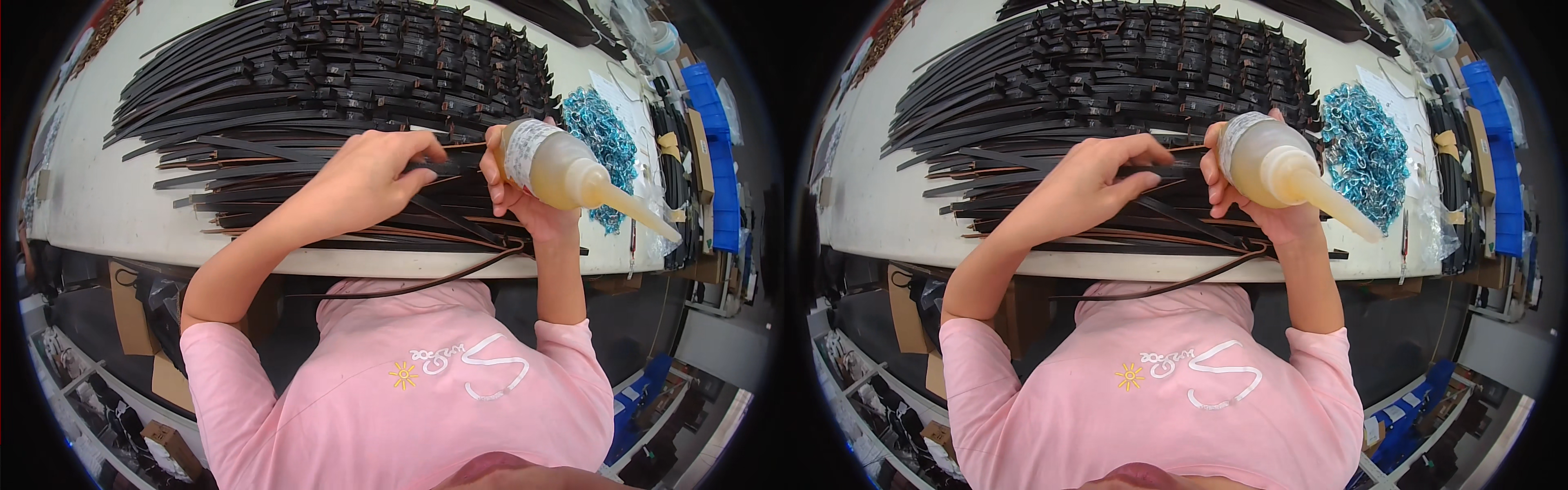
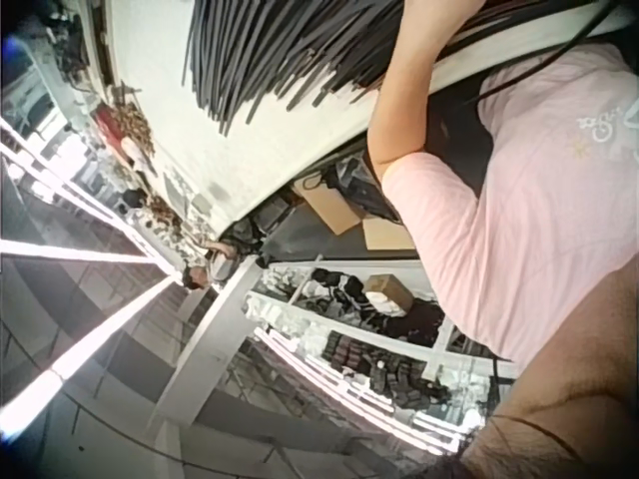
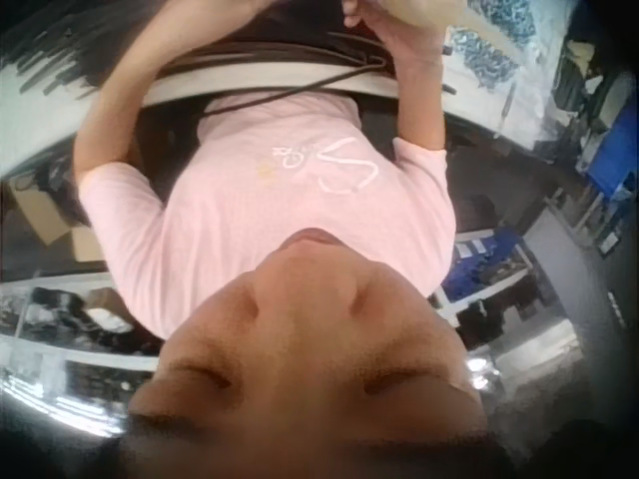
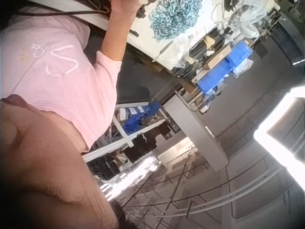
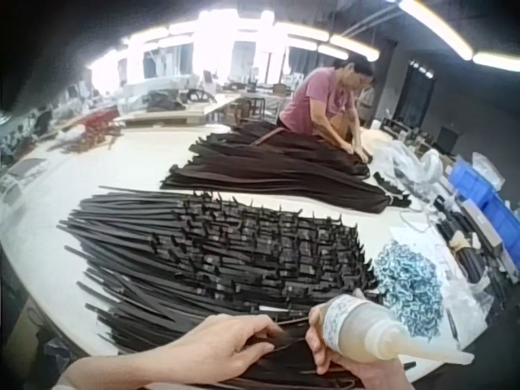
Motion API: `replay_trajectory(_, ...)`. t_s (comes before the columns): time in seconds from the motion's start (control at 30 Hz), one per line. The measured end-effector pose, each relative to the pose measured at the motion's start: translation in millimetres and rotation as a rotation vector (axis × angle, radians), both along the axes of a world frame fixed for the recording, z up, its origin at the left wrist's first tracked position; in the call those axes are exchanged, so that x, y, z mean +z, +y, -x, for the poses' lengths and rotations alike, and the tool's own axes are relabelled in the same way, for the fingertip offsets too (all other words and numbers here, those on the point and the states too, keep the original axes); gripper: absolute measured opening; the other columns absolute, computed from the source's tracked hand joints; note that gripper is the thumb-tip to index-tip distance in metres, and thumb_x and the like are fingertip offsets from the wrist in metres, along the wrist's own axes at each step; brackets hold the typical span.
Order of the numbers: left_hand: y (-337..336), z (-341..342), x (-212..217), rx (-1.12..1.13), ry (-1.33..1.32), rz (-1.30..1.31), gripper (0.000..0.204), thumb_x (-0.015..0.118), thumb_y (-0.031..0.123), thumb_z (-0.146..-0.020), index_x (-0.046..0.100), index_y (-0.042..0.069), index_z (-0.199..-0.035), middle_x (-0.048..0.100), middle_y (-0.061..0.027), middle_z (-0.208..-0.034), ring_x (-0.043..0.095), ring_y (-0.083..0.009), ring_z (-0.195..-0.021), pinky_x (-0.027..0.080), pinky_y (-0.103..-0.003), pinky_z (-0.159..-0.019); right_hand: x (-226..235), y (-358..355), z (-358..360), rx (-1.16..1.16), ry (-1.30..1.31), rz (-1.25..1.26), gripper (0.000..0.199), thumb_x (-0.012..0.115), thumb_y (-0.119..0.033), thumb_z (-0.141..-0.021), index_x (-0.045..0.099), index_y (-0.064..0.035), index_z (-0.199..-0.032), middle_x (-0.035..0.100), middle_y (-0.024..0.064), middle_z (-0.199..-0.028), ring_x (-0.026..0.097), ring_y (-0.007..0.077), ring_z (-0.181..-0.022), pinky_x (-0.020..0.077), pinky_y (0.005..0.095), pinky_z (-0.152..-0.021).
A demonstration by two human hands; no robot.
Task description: The person applies glue from a squeeze bottle to the ends of thin black strips and attaches them to copper wire loops. The person works on a large pile of these components on a white table, handling them one by one in a repetitive assembly process.
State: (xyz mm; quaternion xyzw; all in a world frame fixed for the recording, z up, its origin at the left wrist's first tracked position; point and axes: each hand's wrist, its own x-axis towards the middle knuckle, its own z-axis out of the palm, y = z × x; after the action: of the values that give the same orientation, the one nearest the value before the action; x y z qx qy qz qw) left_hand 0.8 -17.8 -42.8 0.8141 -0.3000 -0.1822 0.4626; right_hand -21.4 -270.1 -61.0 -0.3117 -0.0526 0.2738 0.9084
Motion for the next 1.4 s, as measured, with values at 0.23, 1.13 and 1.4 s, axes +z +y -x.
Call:
replay_trajectory(0.23,-23,-8,-19,-0.014,0.192,0.38,0.016,0.07,0.005,-0.09,0.066,0.001,-0.105,0.068,-0.0018,-0.095,0.06,-0.0075,-0.088,0.048,-0.025,-0.083,4,1,1,-0.081,-0.095,-0.056,0.077,0.033,-0.059,-0.103,0.048,0.0124,-0.127,0.064,0.0282,-0.104,0.071,0.0376,-0.091,0.0644,0.0433,-0.072)
replay_trajectory(1.13,-7,10,-37,0.189,-0.75,-0.012,0.026,0.078,0.002,-0.077,0.074,0.005,-0.103,0.066,-0.0035,-0.08,0.063,-0.0177,-0.058,0.05,-0.027,-0.052,6,-41,7,-1.21,-0.56,0.611,0.067,0.06,-0.044,-0.095,0.045,0.006,-0.138,0.061,0.0197,-0.116,0.066,0.0273,-0.102,0.0572,0.0391,-0.09)
replay_trajectory(1.4,-10,13,-44,0.135,-0.908,-0.109,0.03,0.08,0.004,-0.072,0.073,0.005,-0.101,0.062,0.0,-0.076,0.059,-0.0133,-0.055,0.047,-0.026,-0.049,9,-31,7,-1.283,-0.605,0.887,0.063,0.062,-0.043,-0.096,0.054,0.0098,-0.13,0.063,0.0174,-0.113,0.065,0.0218,-0.101,0.0557,0.0323,-0.086)
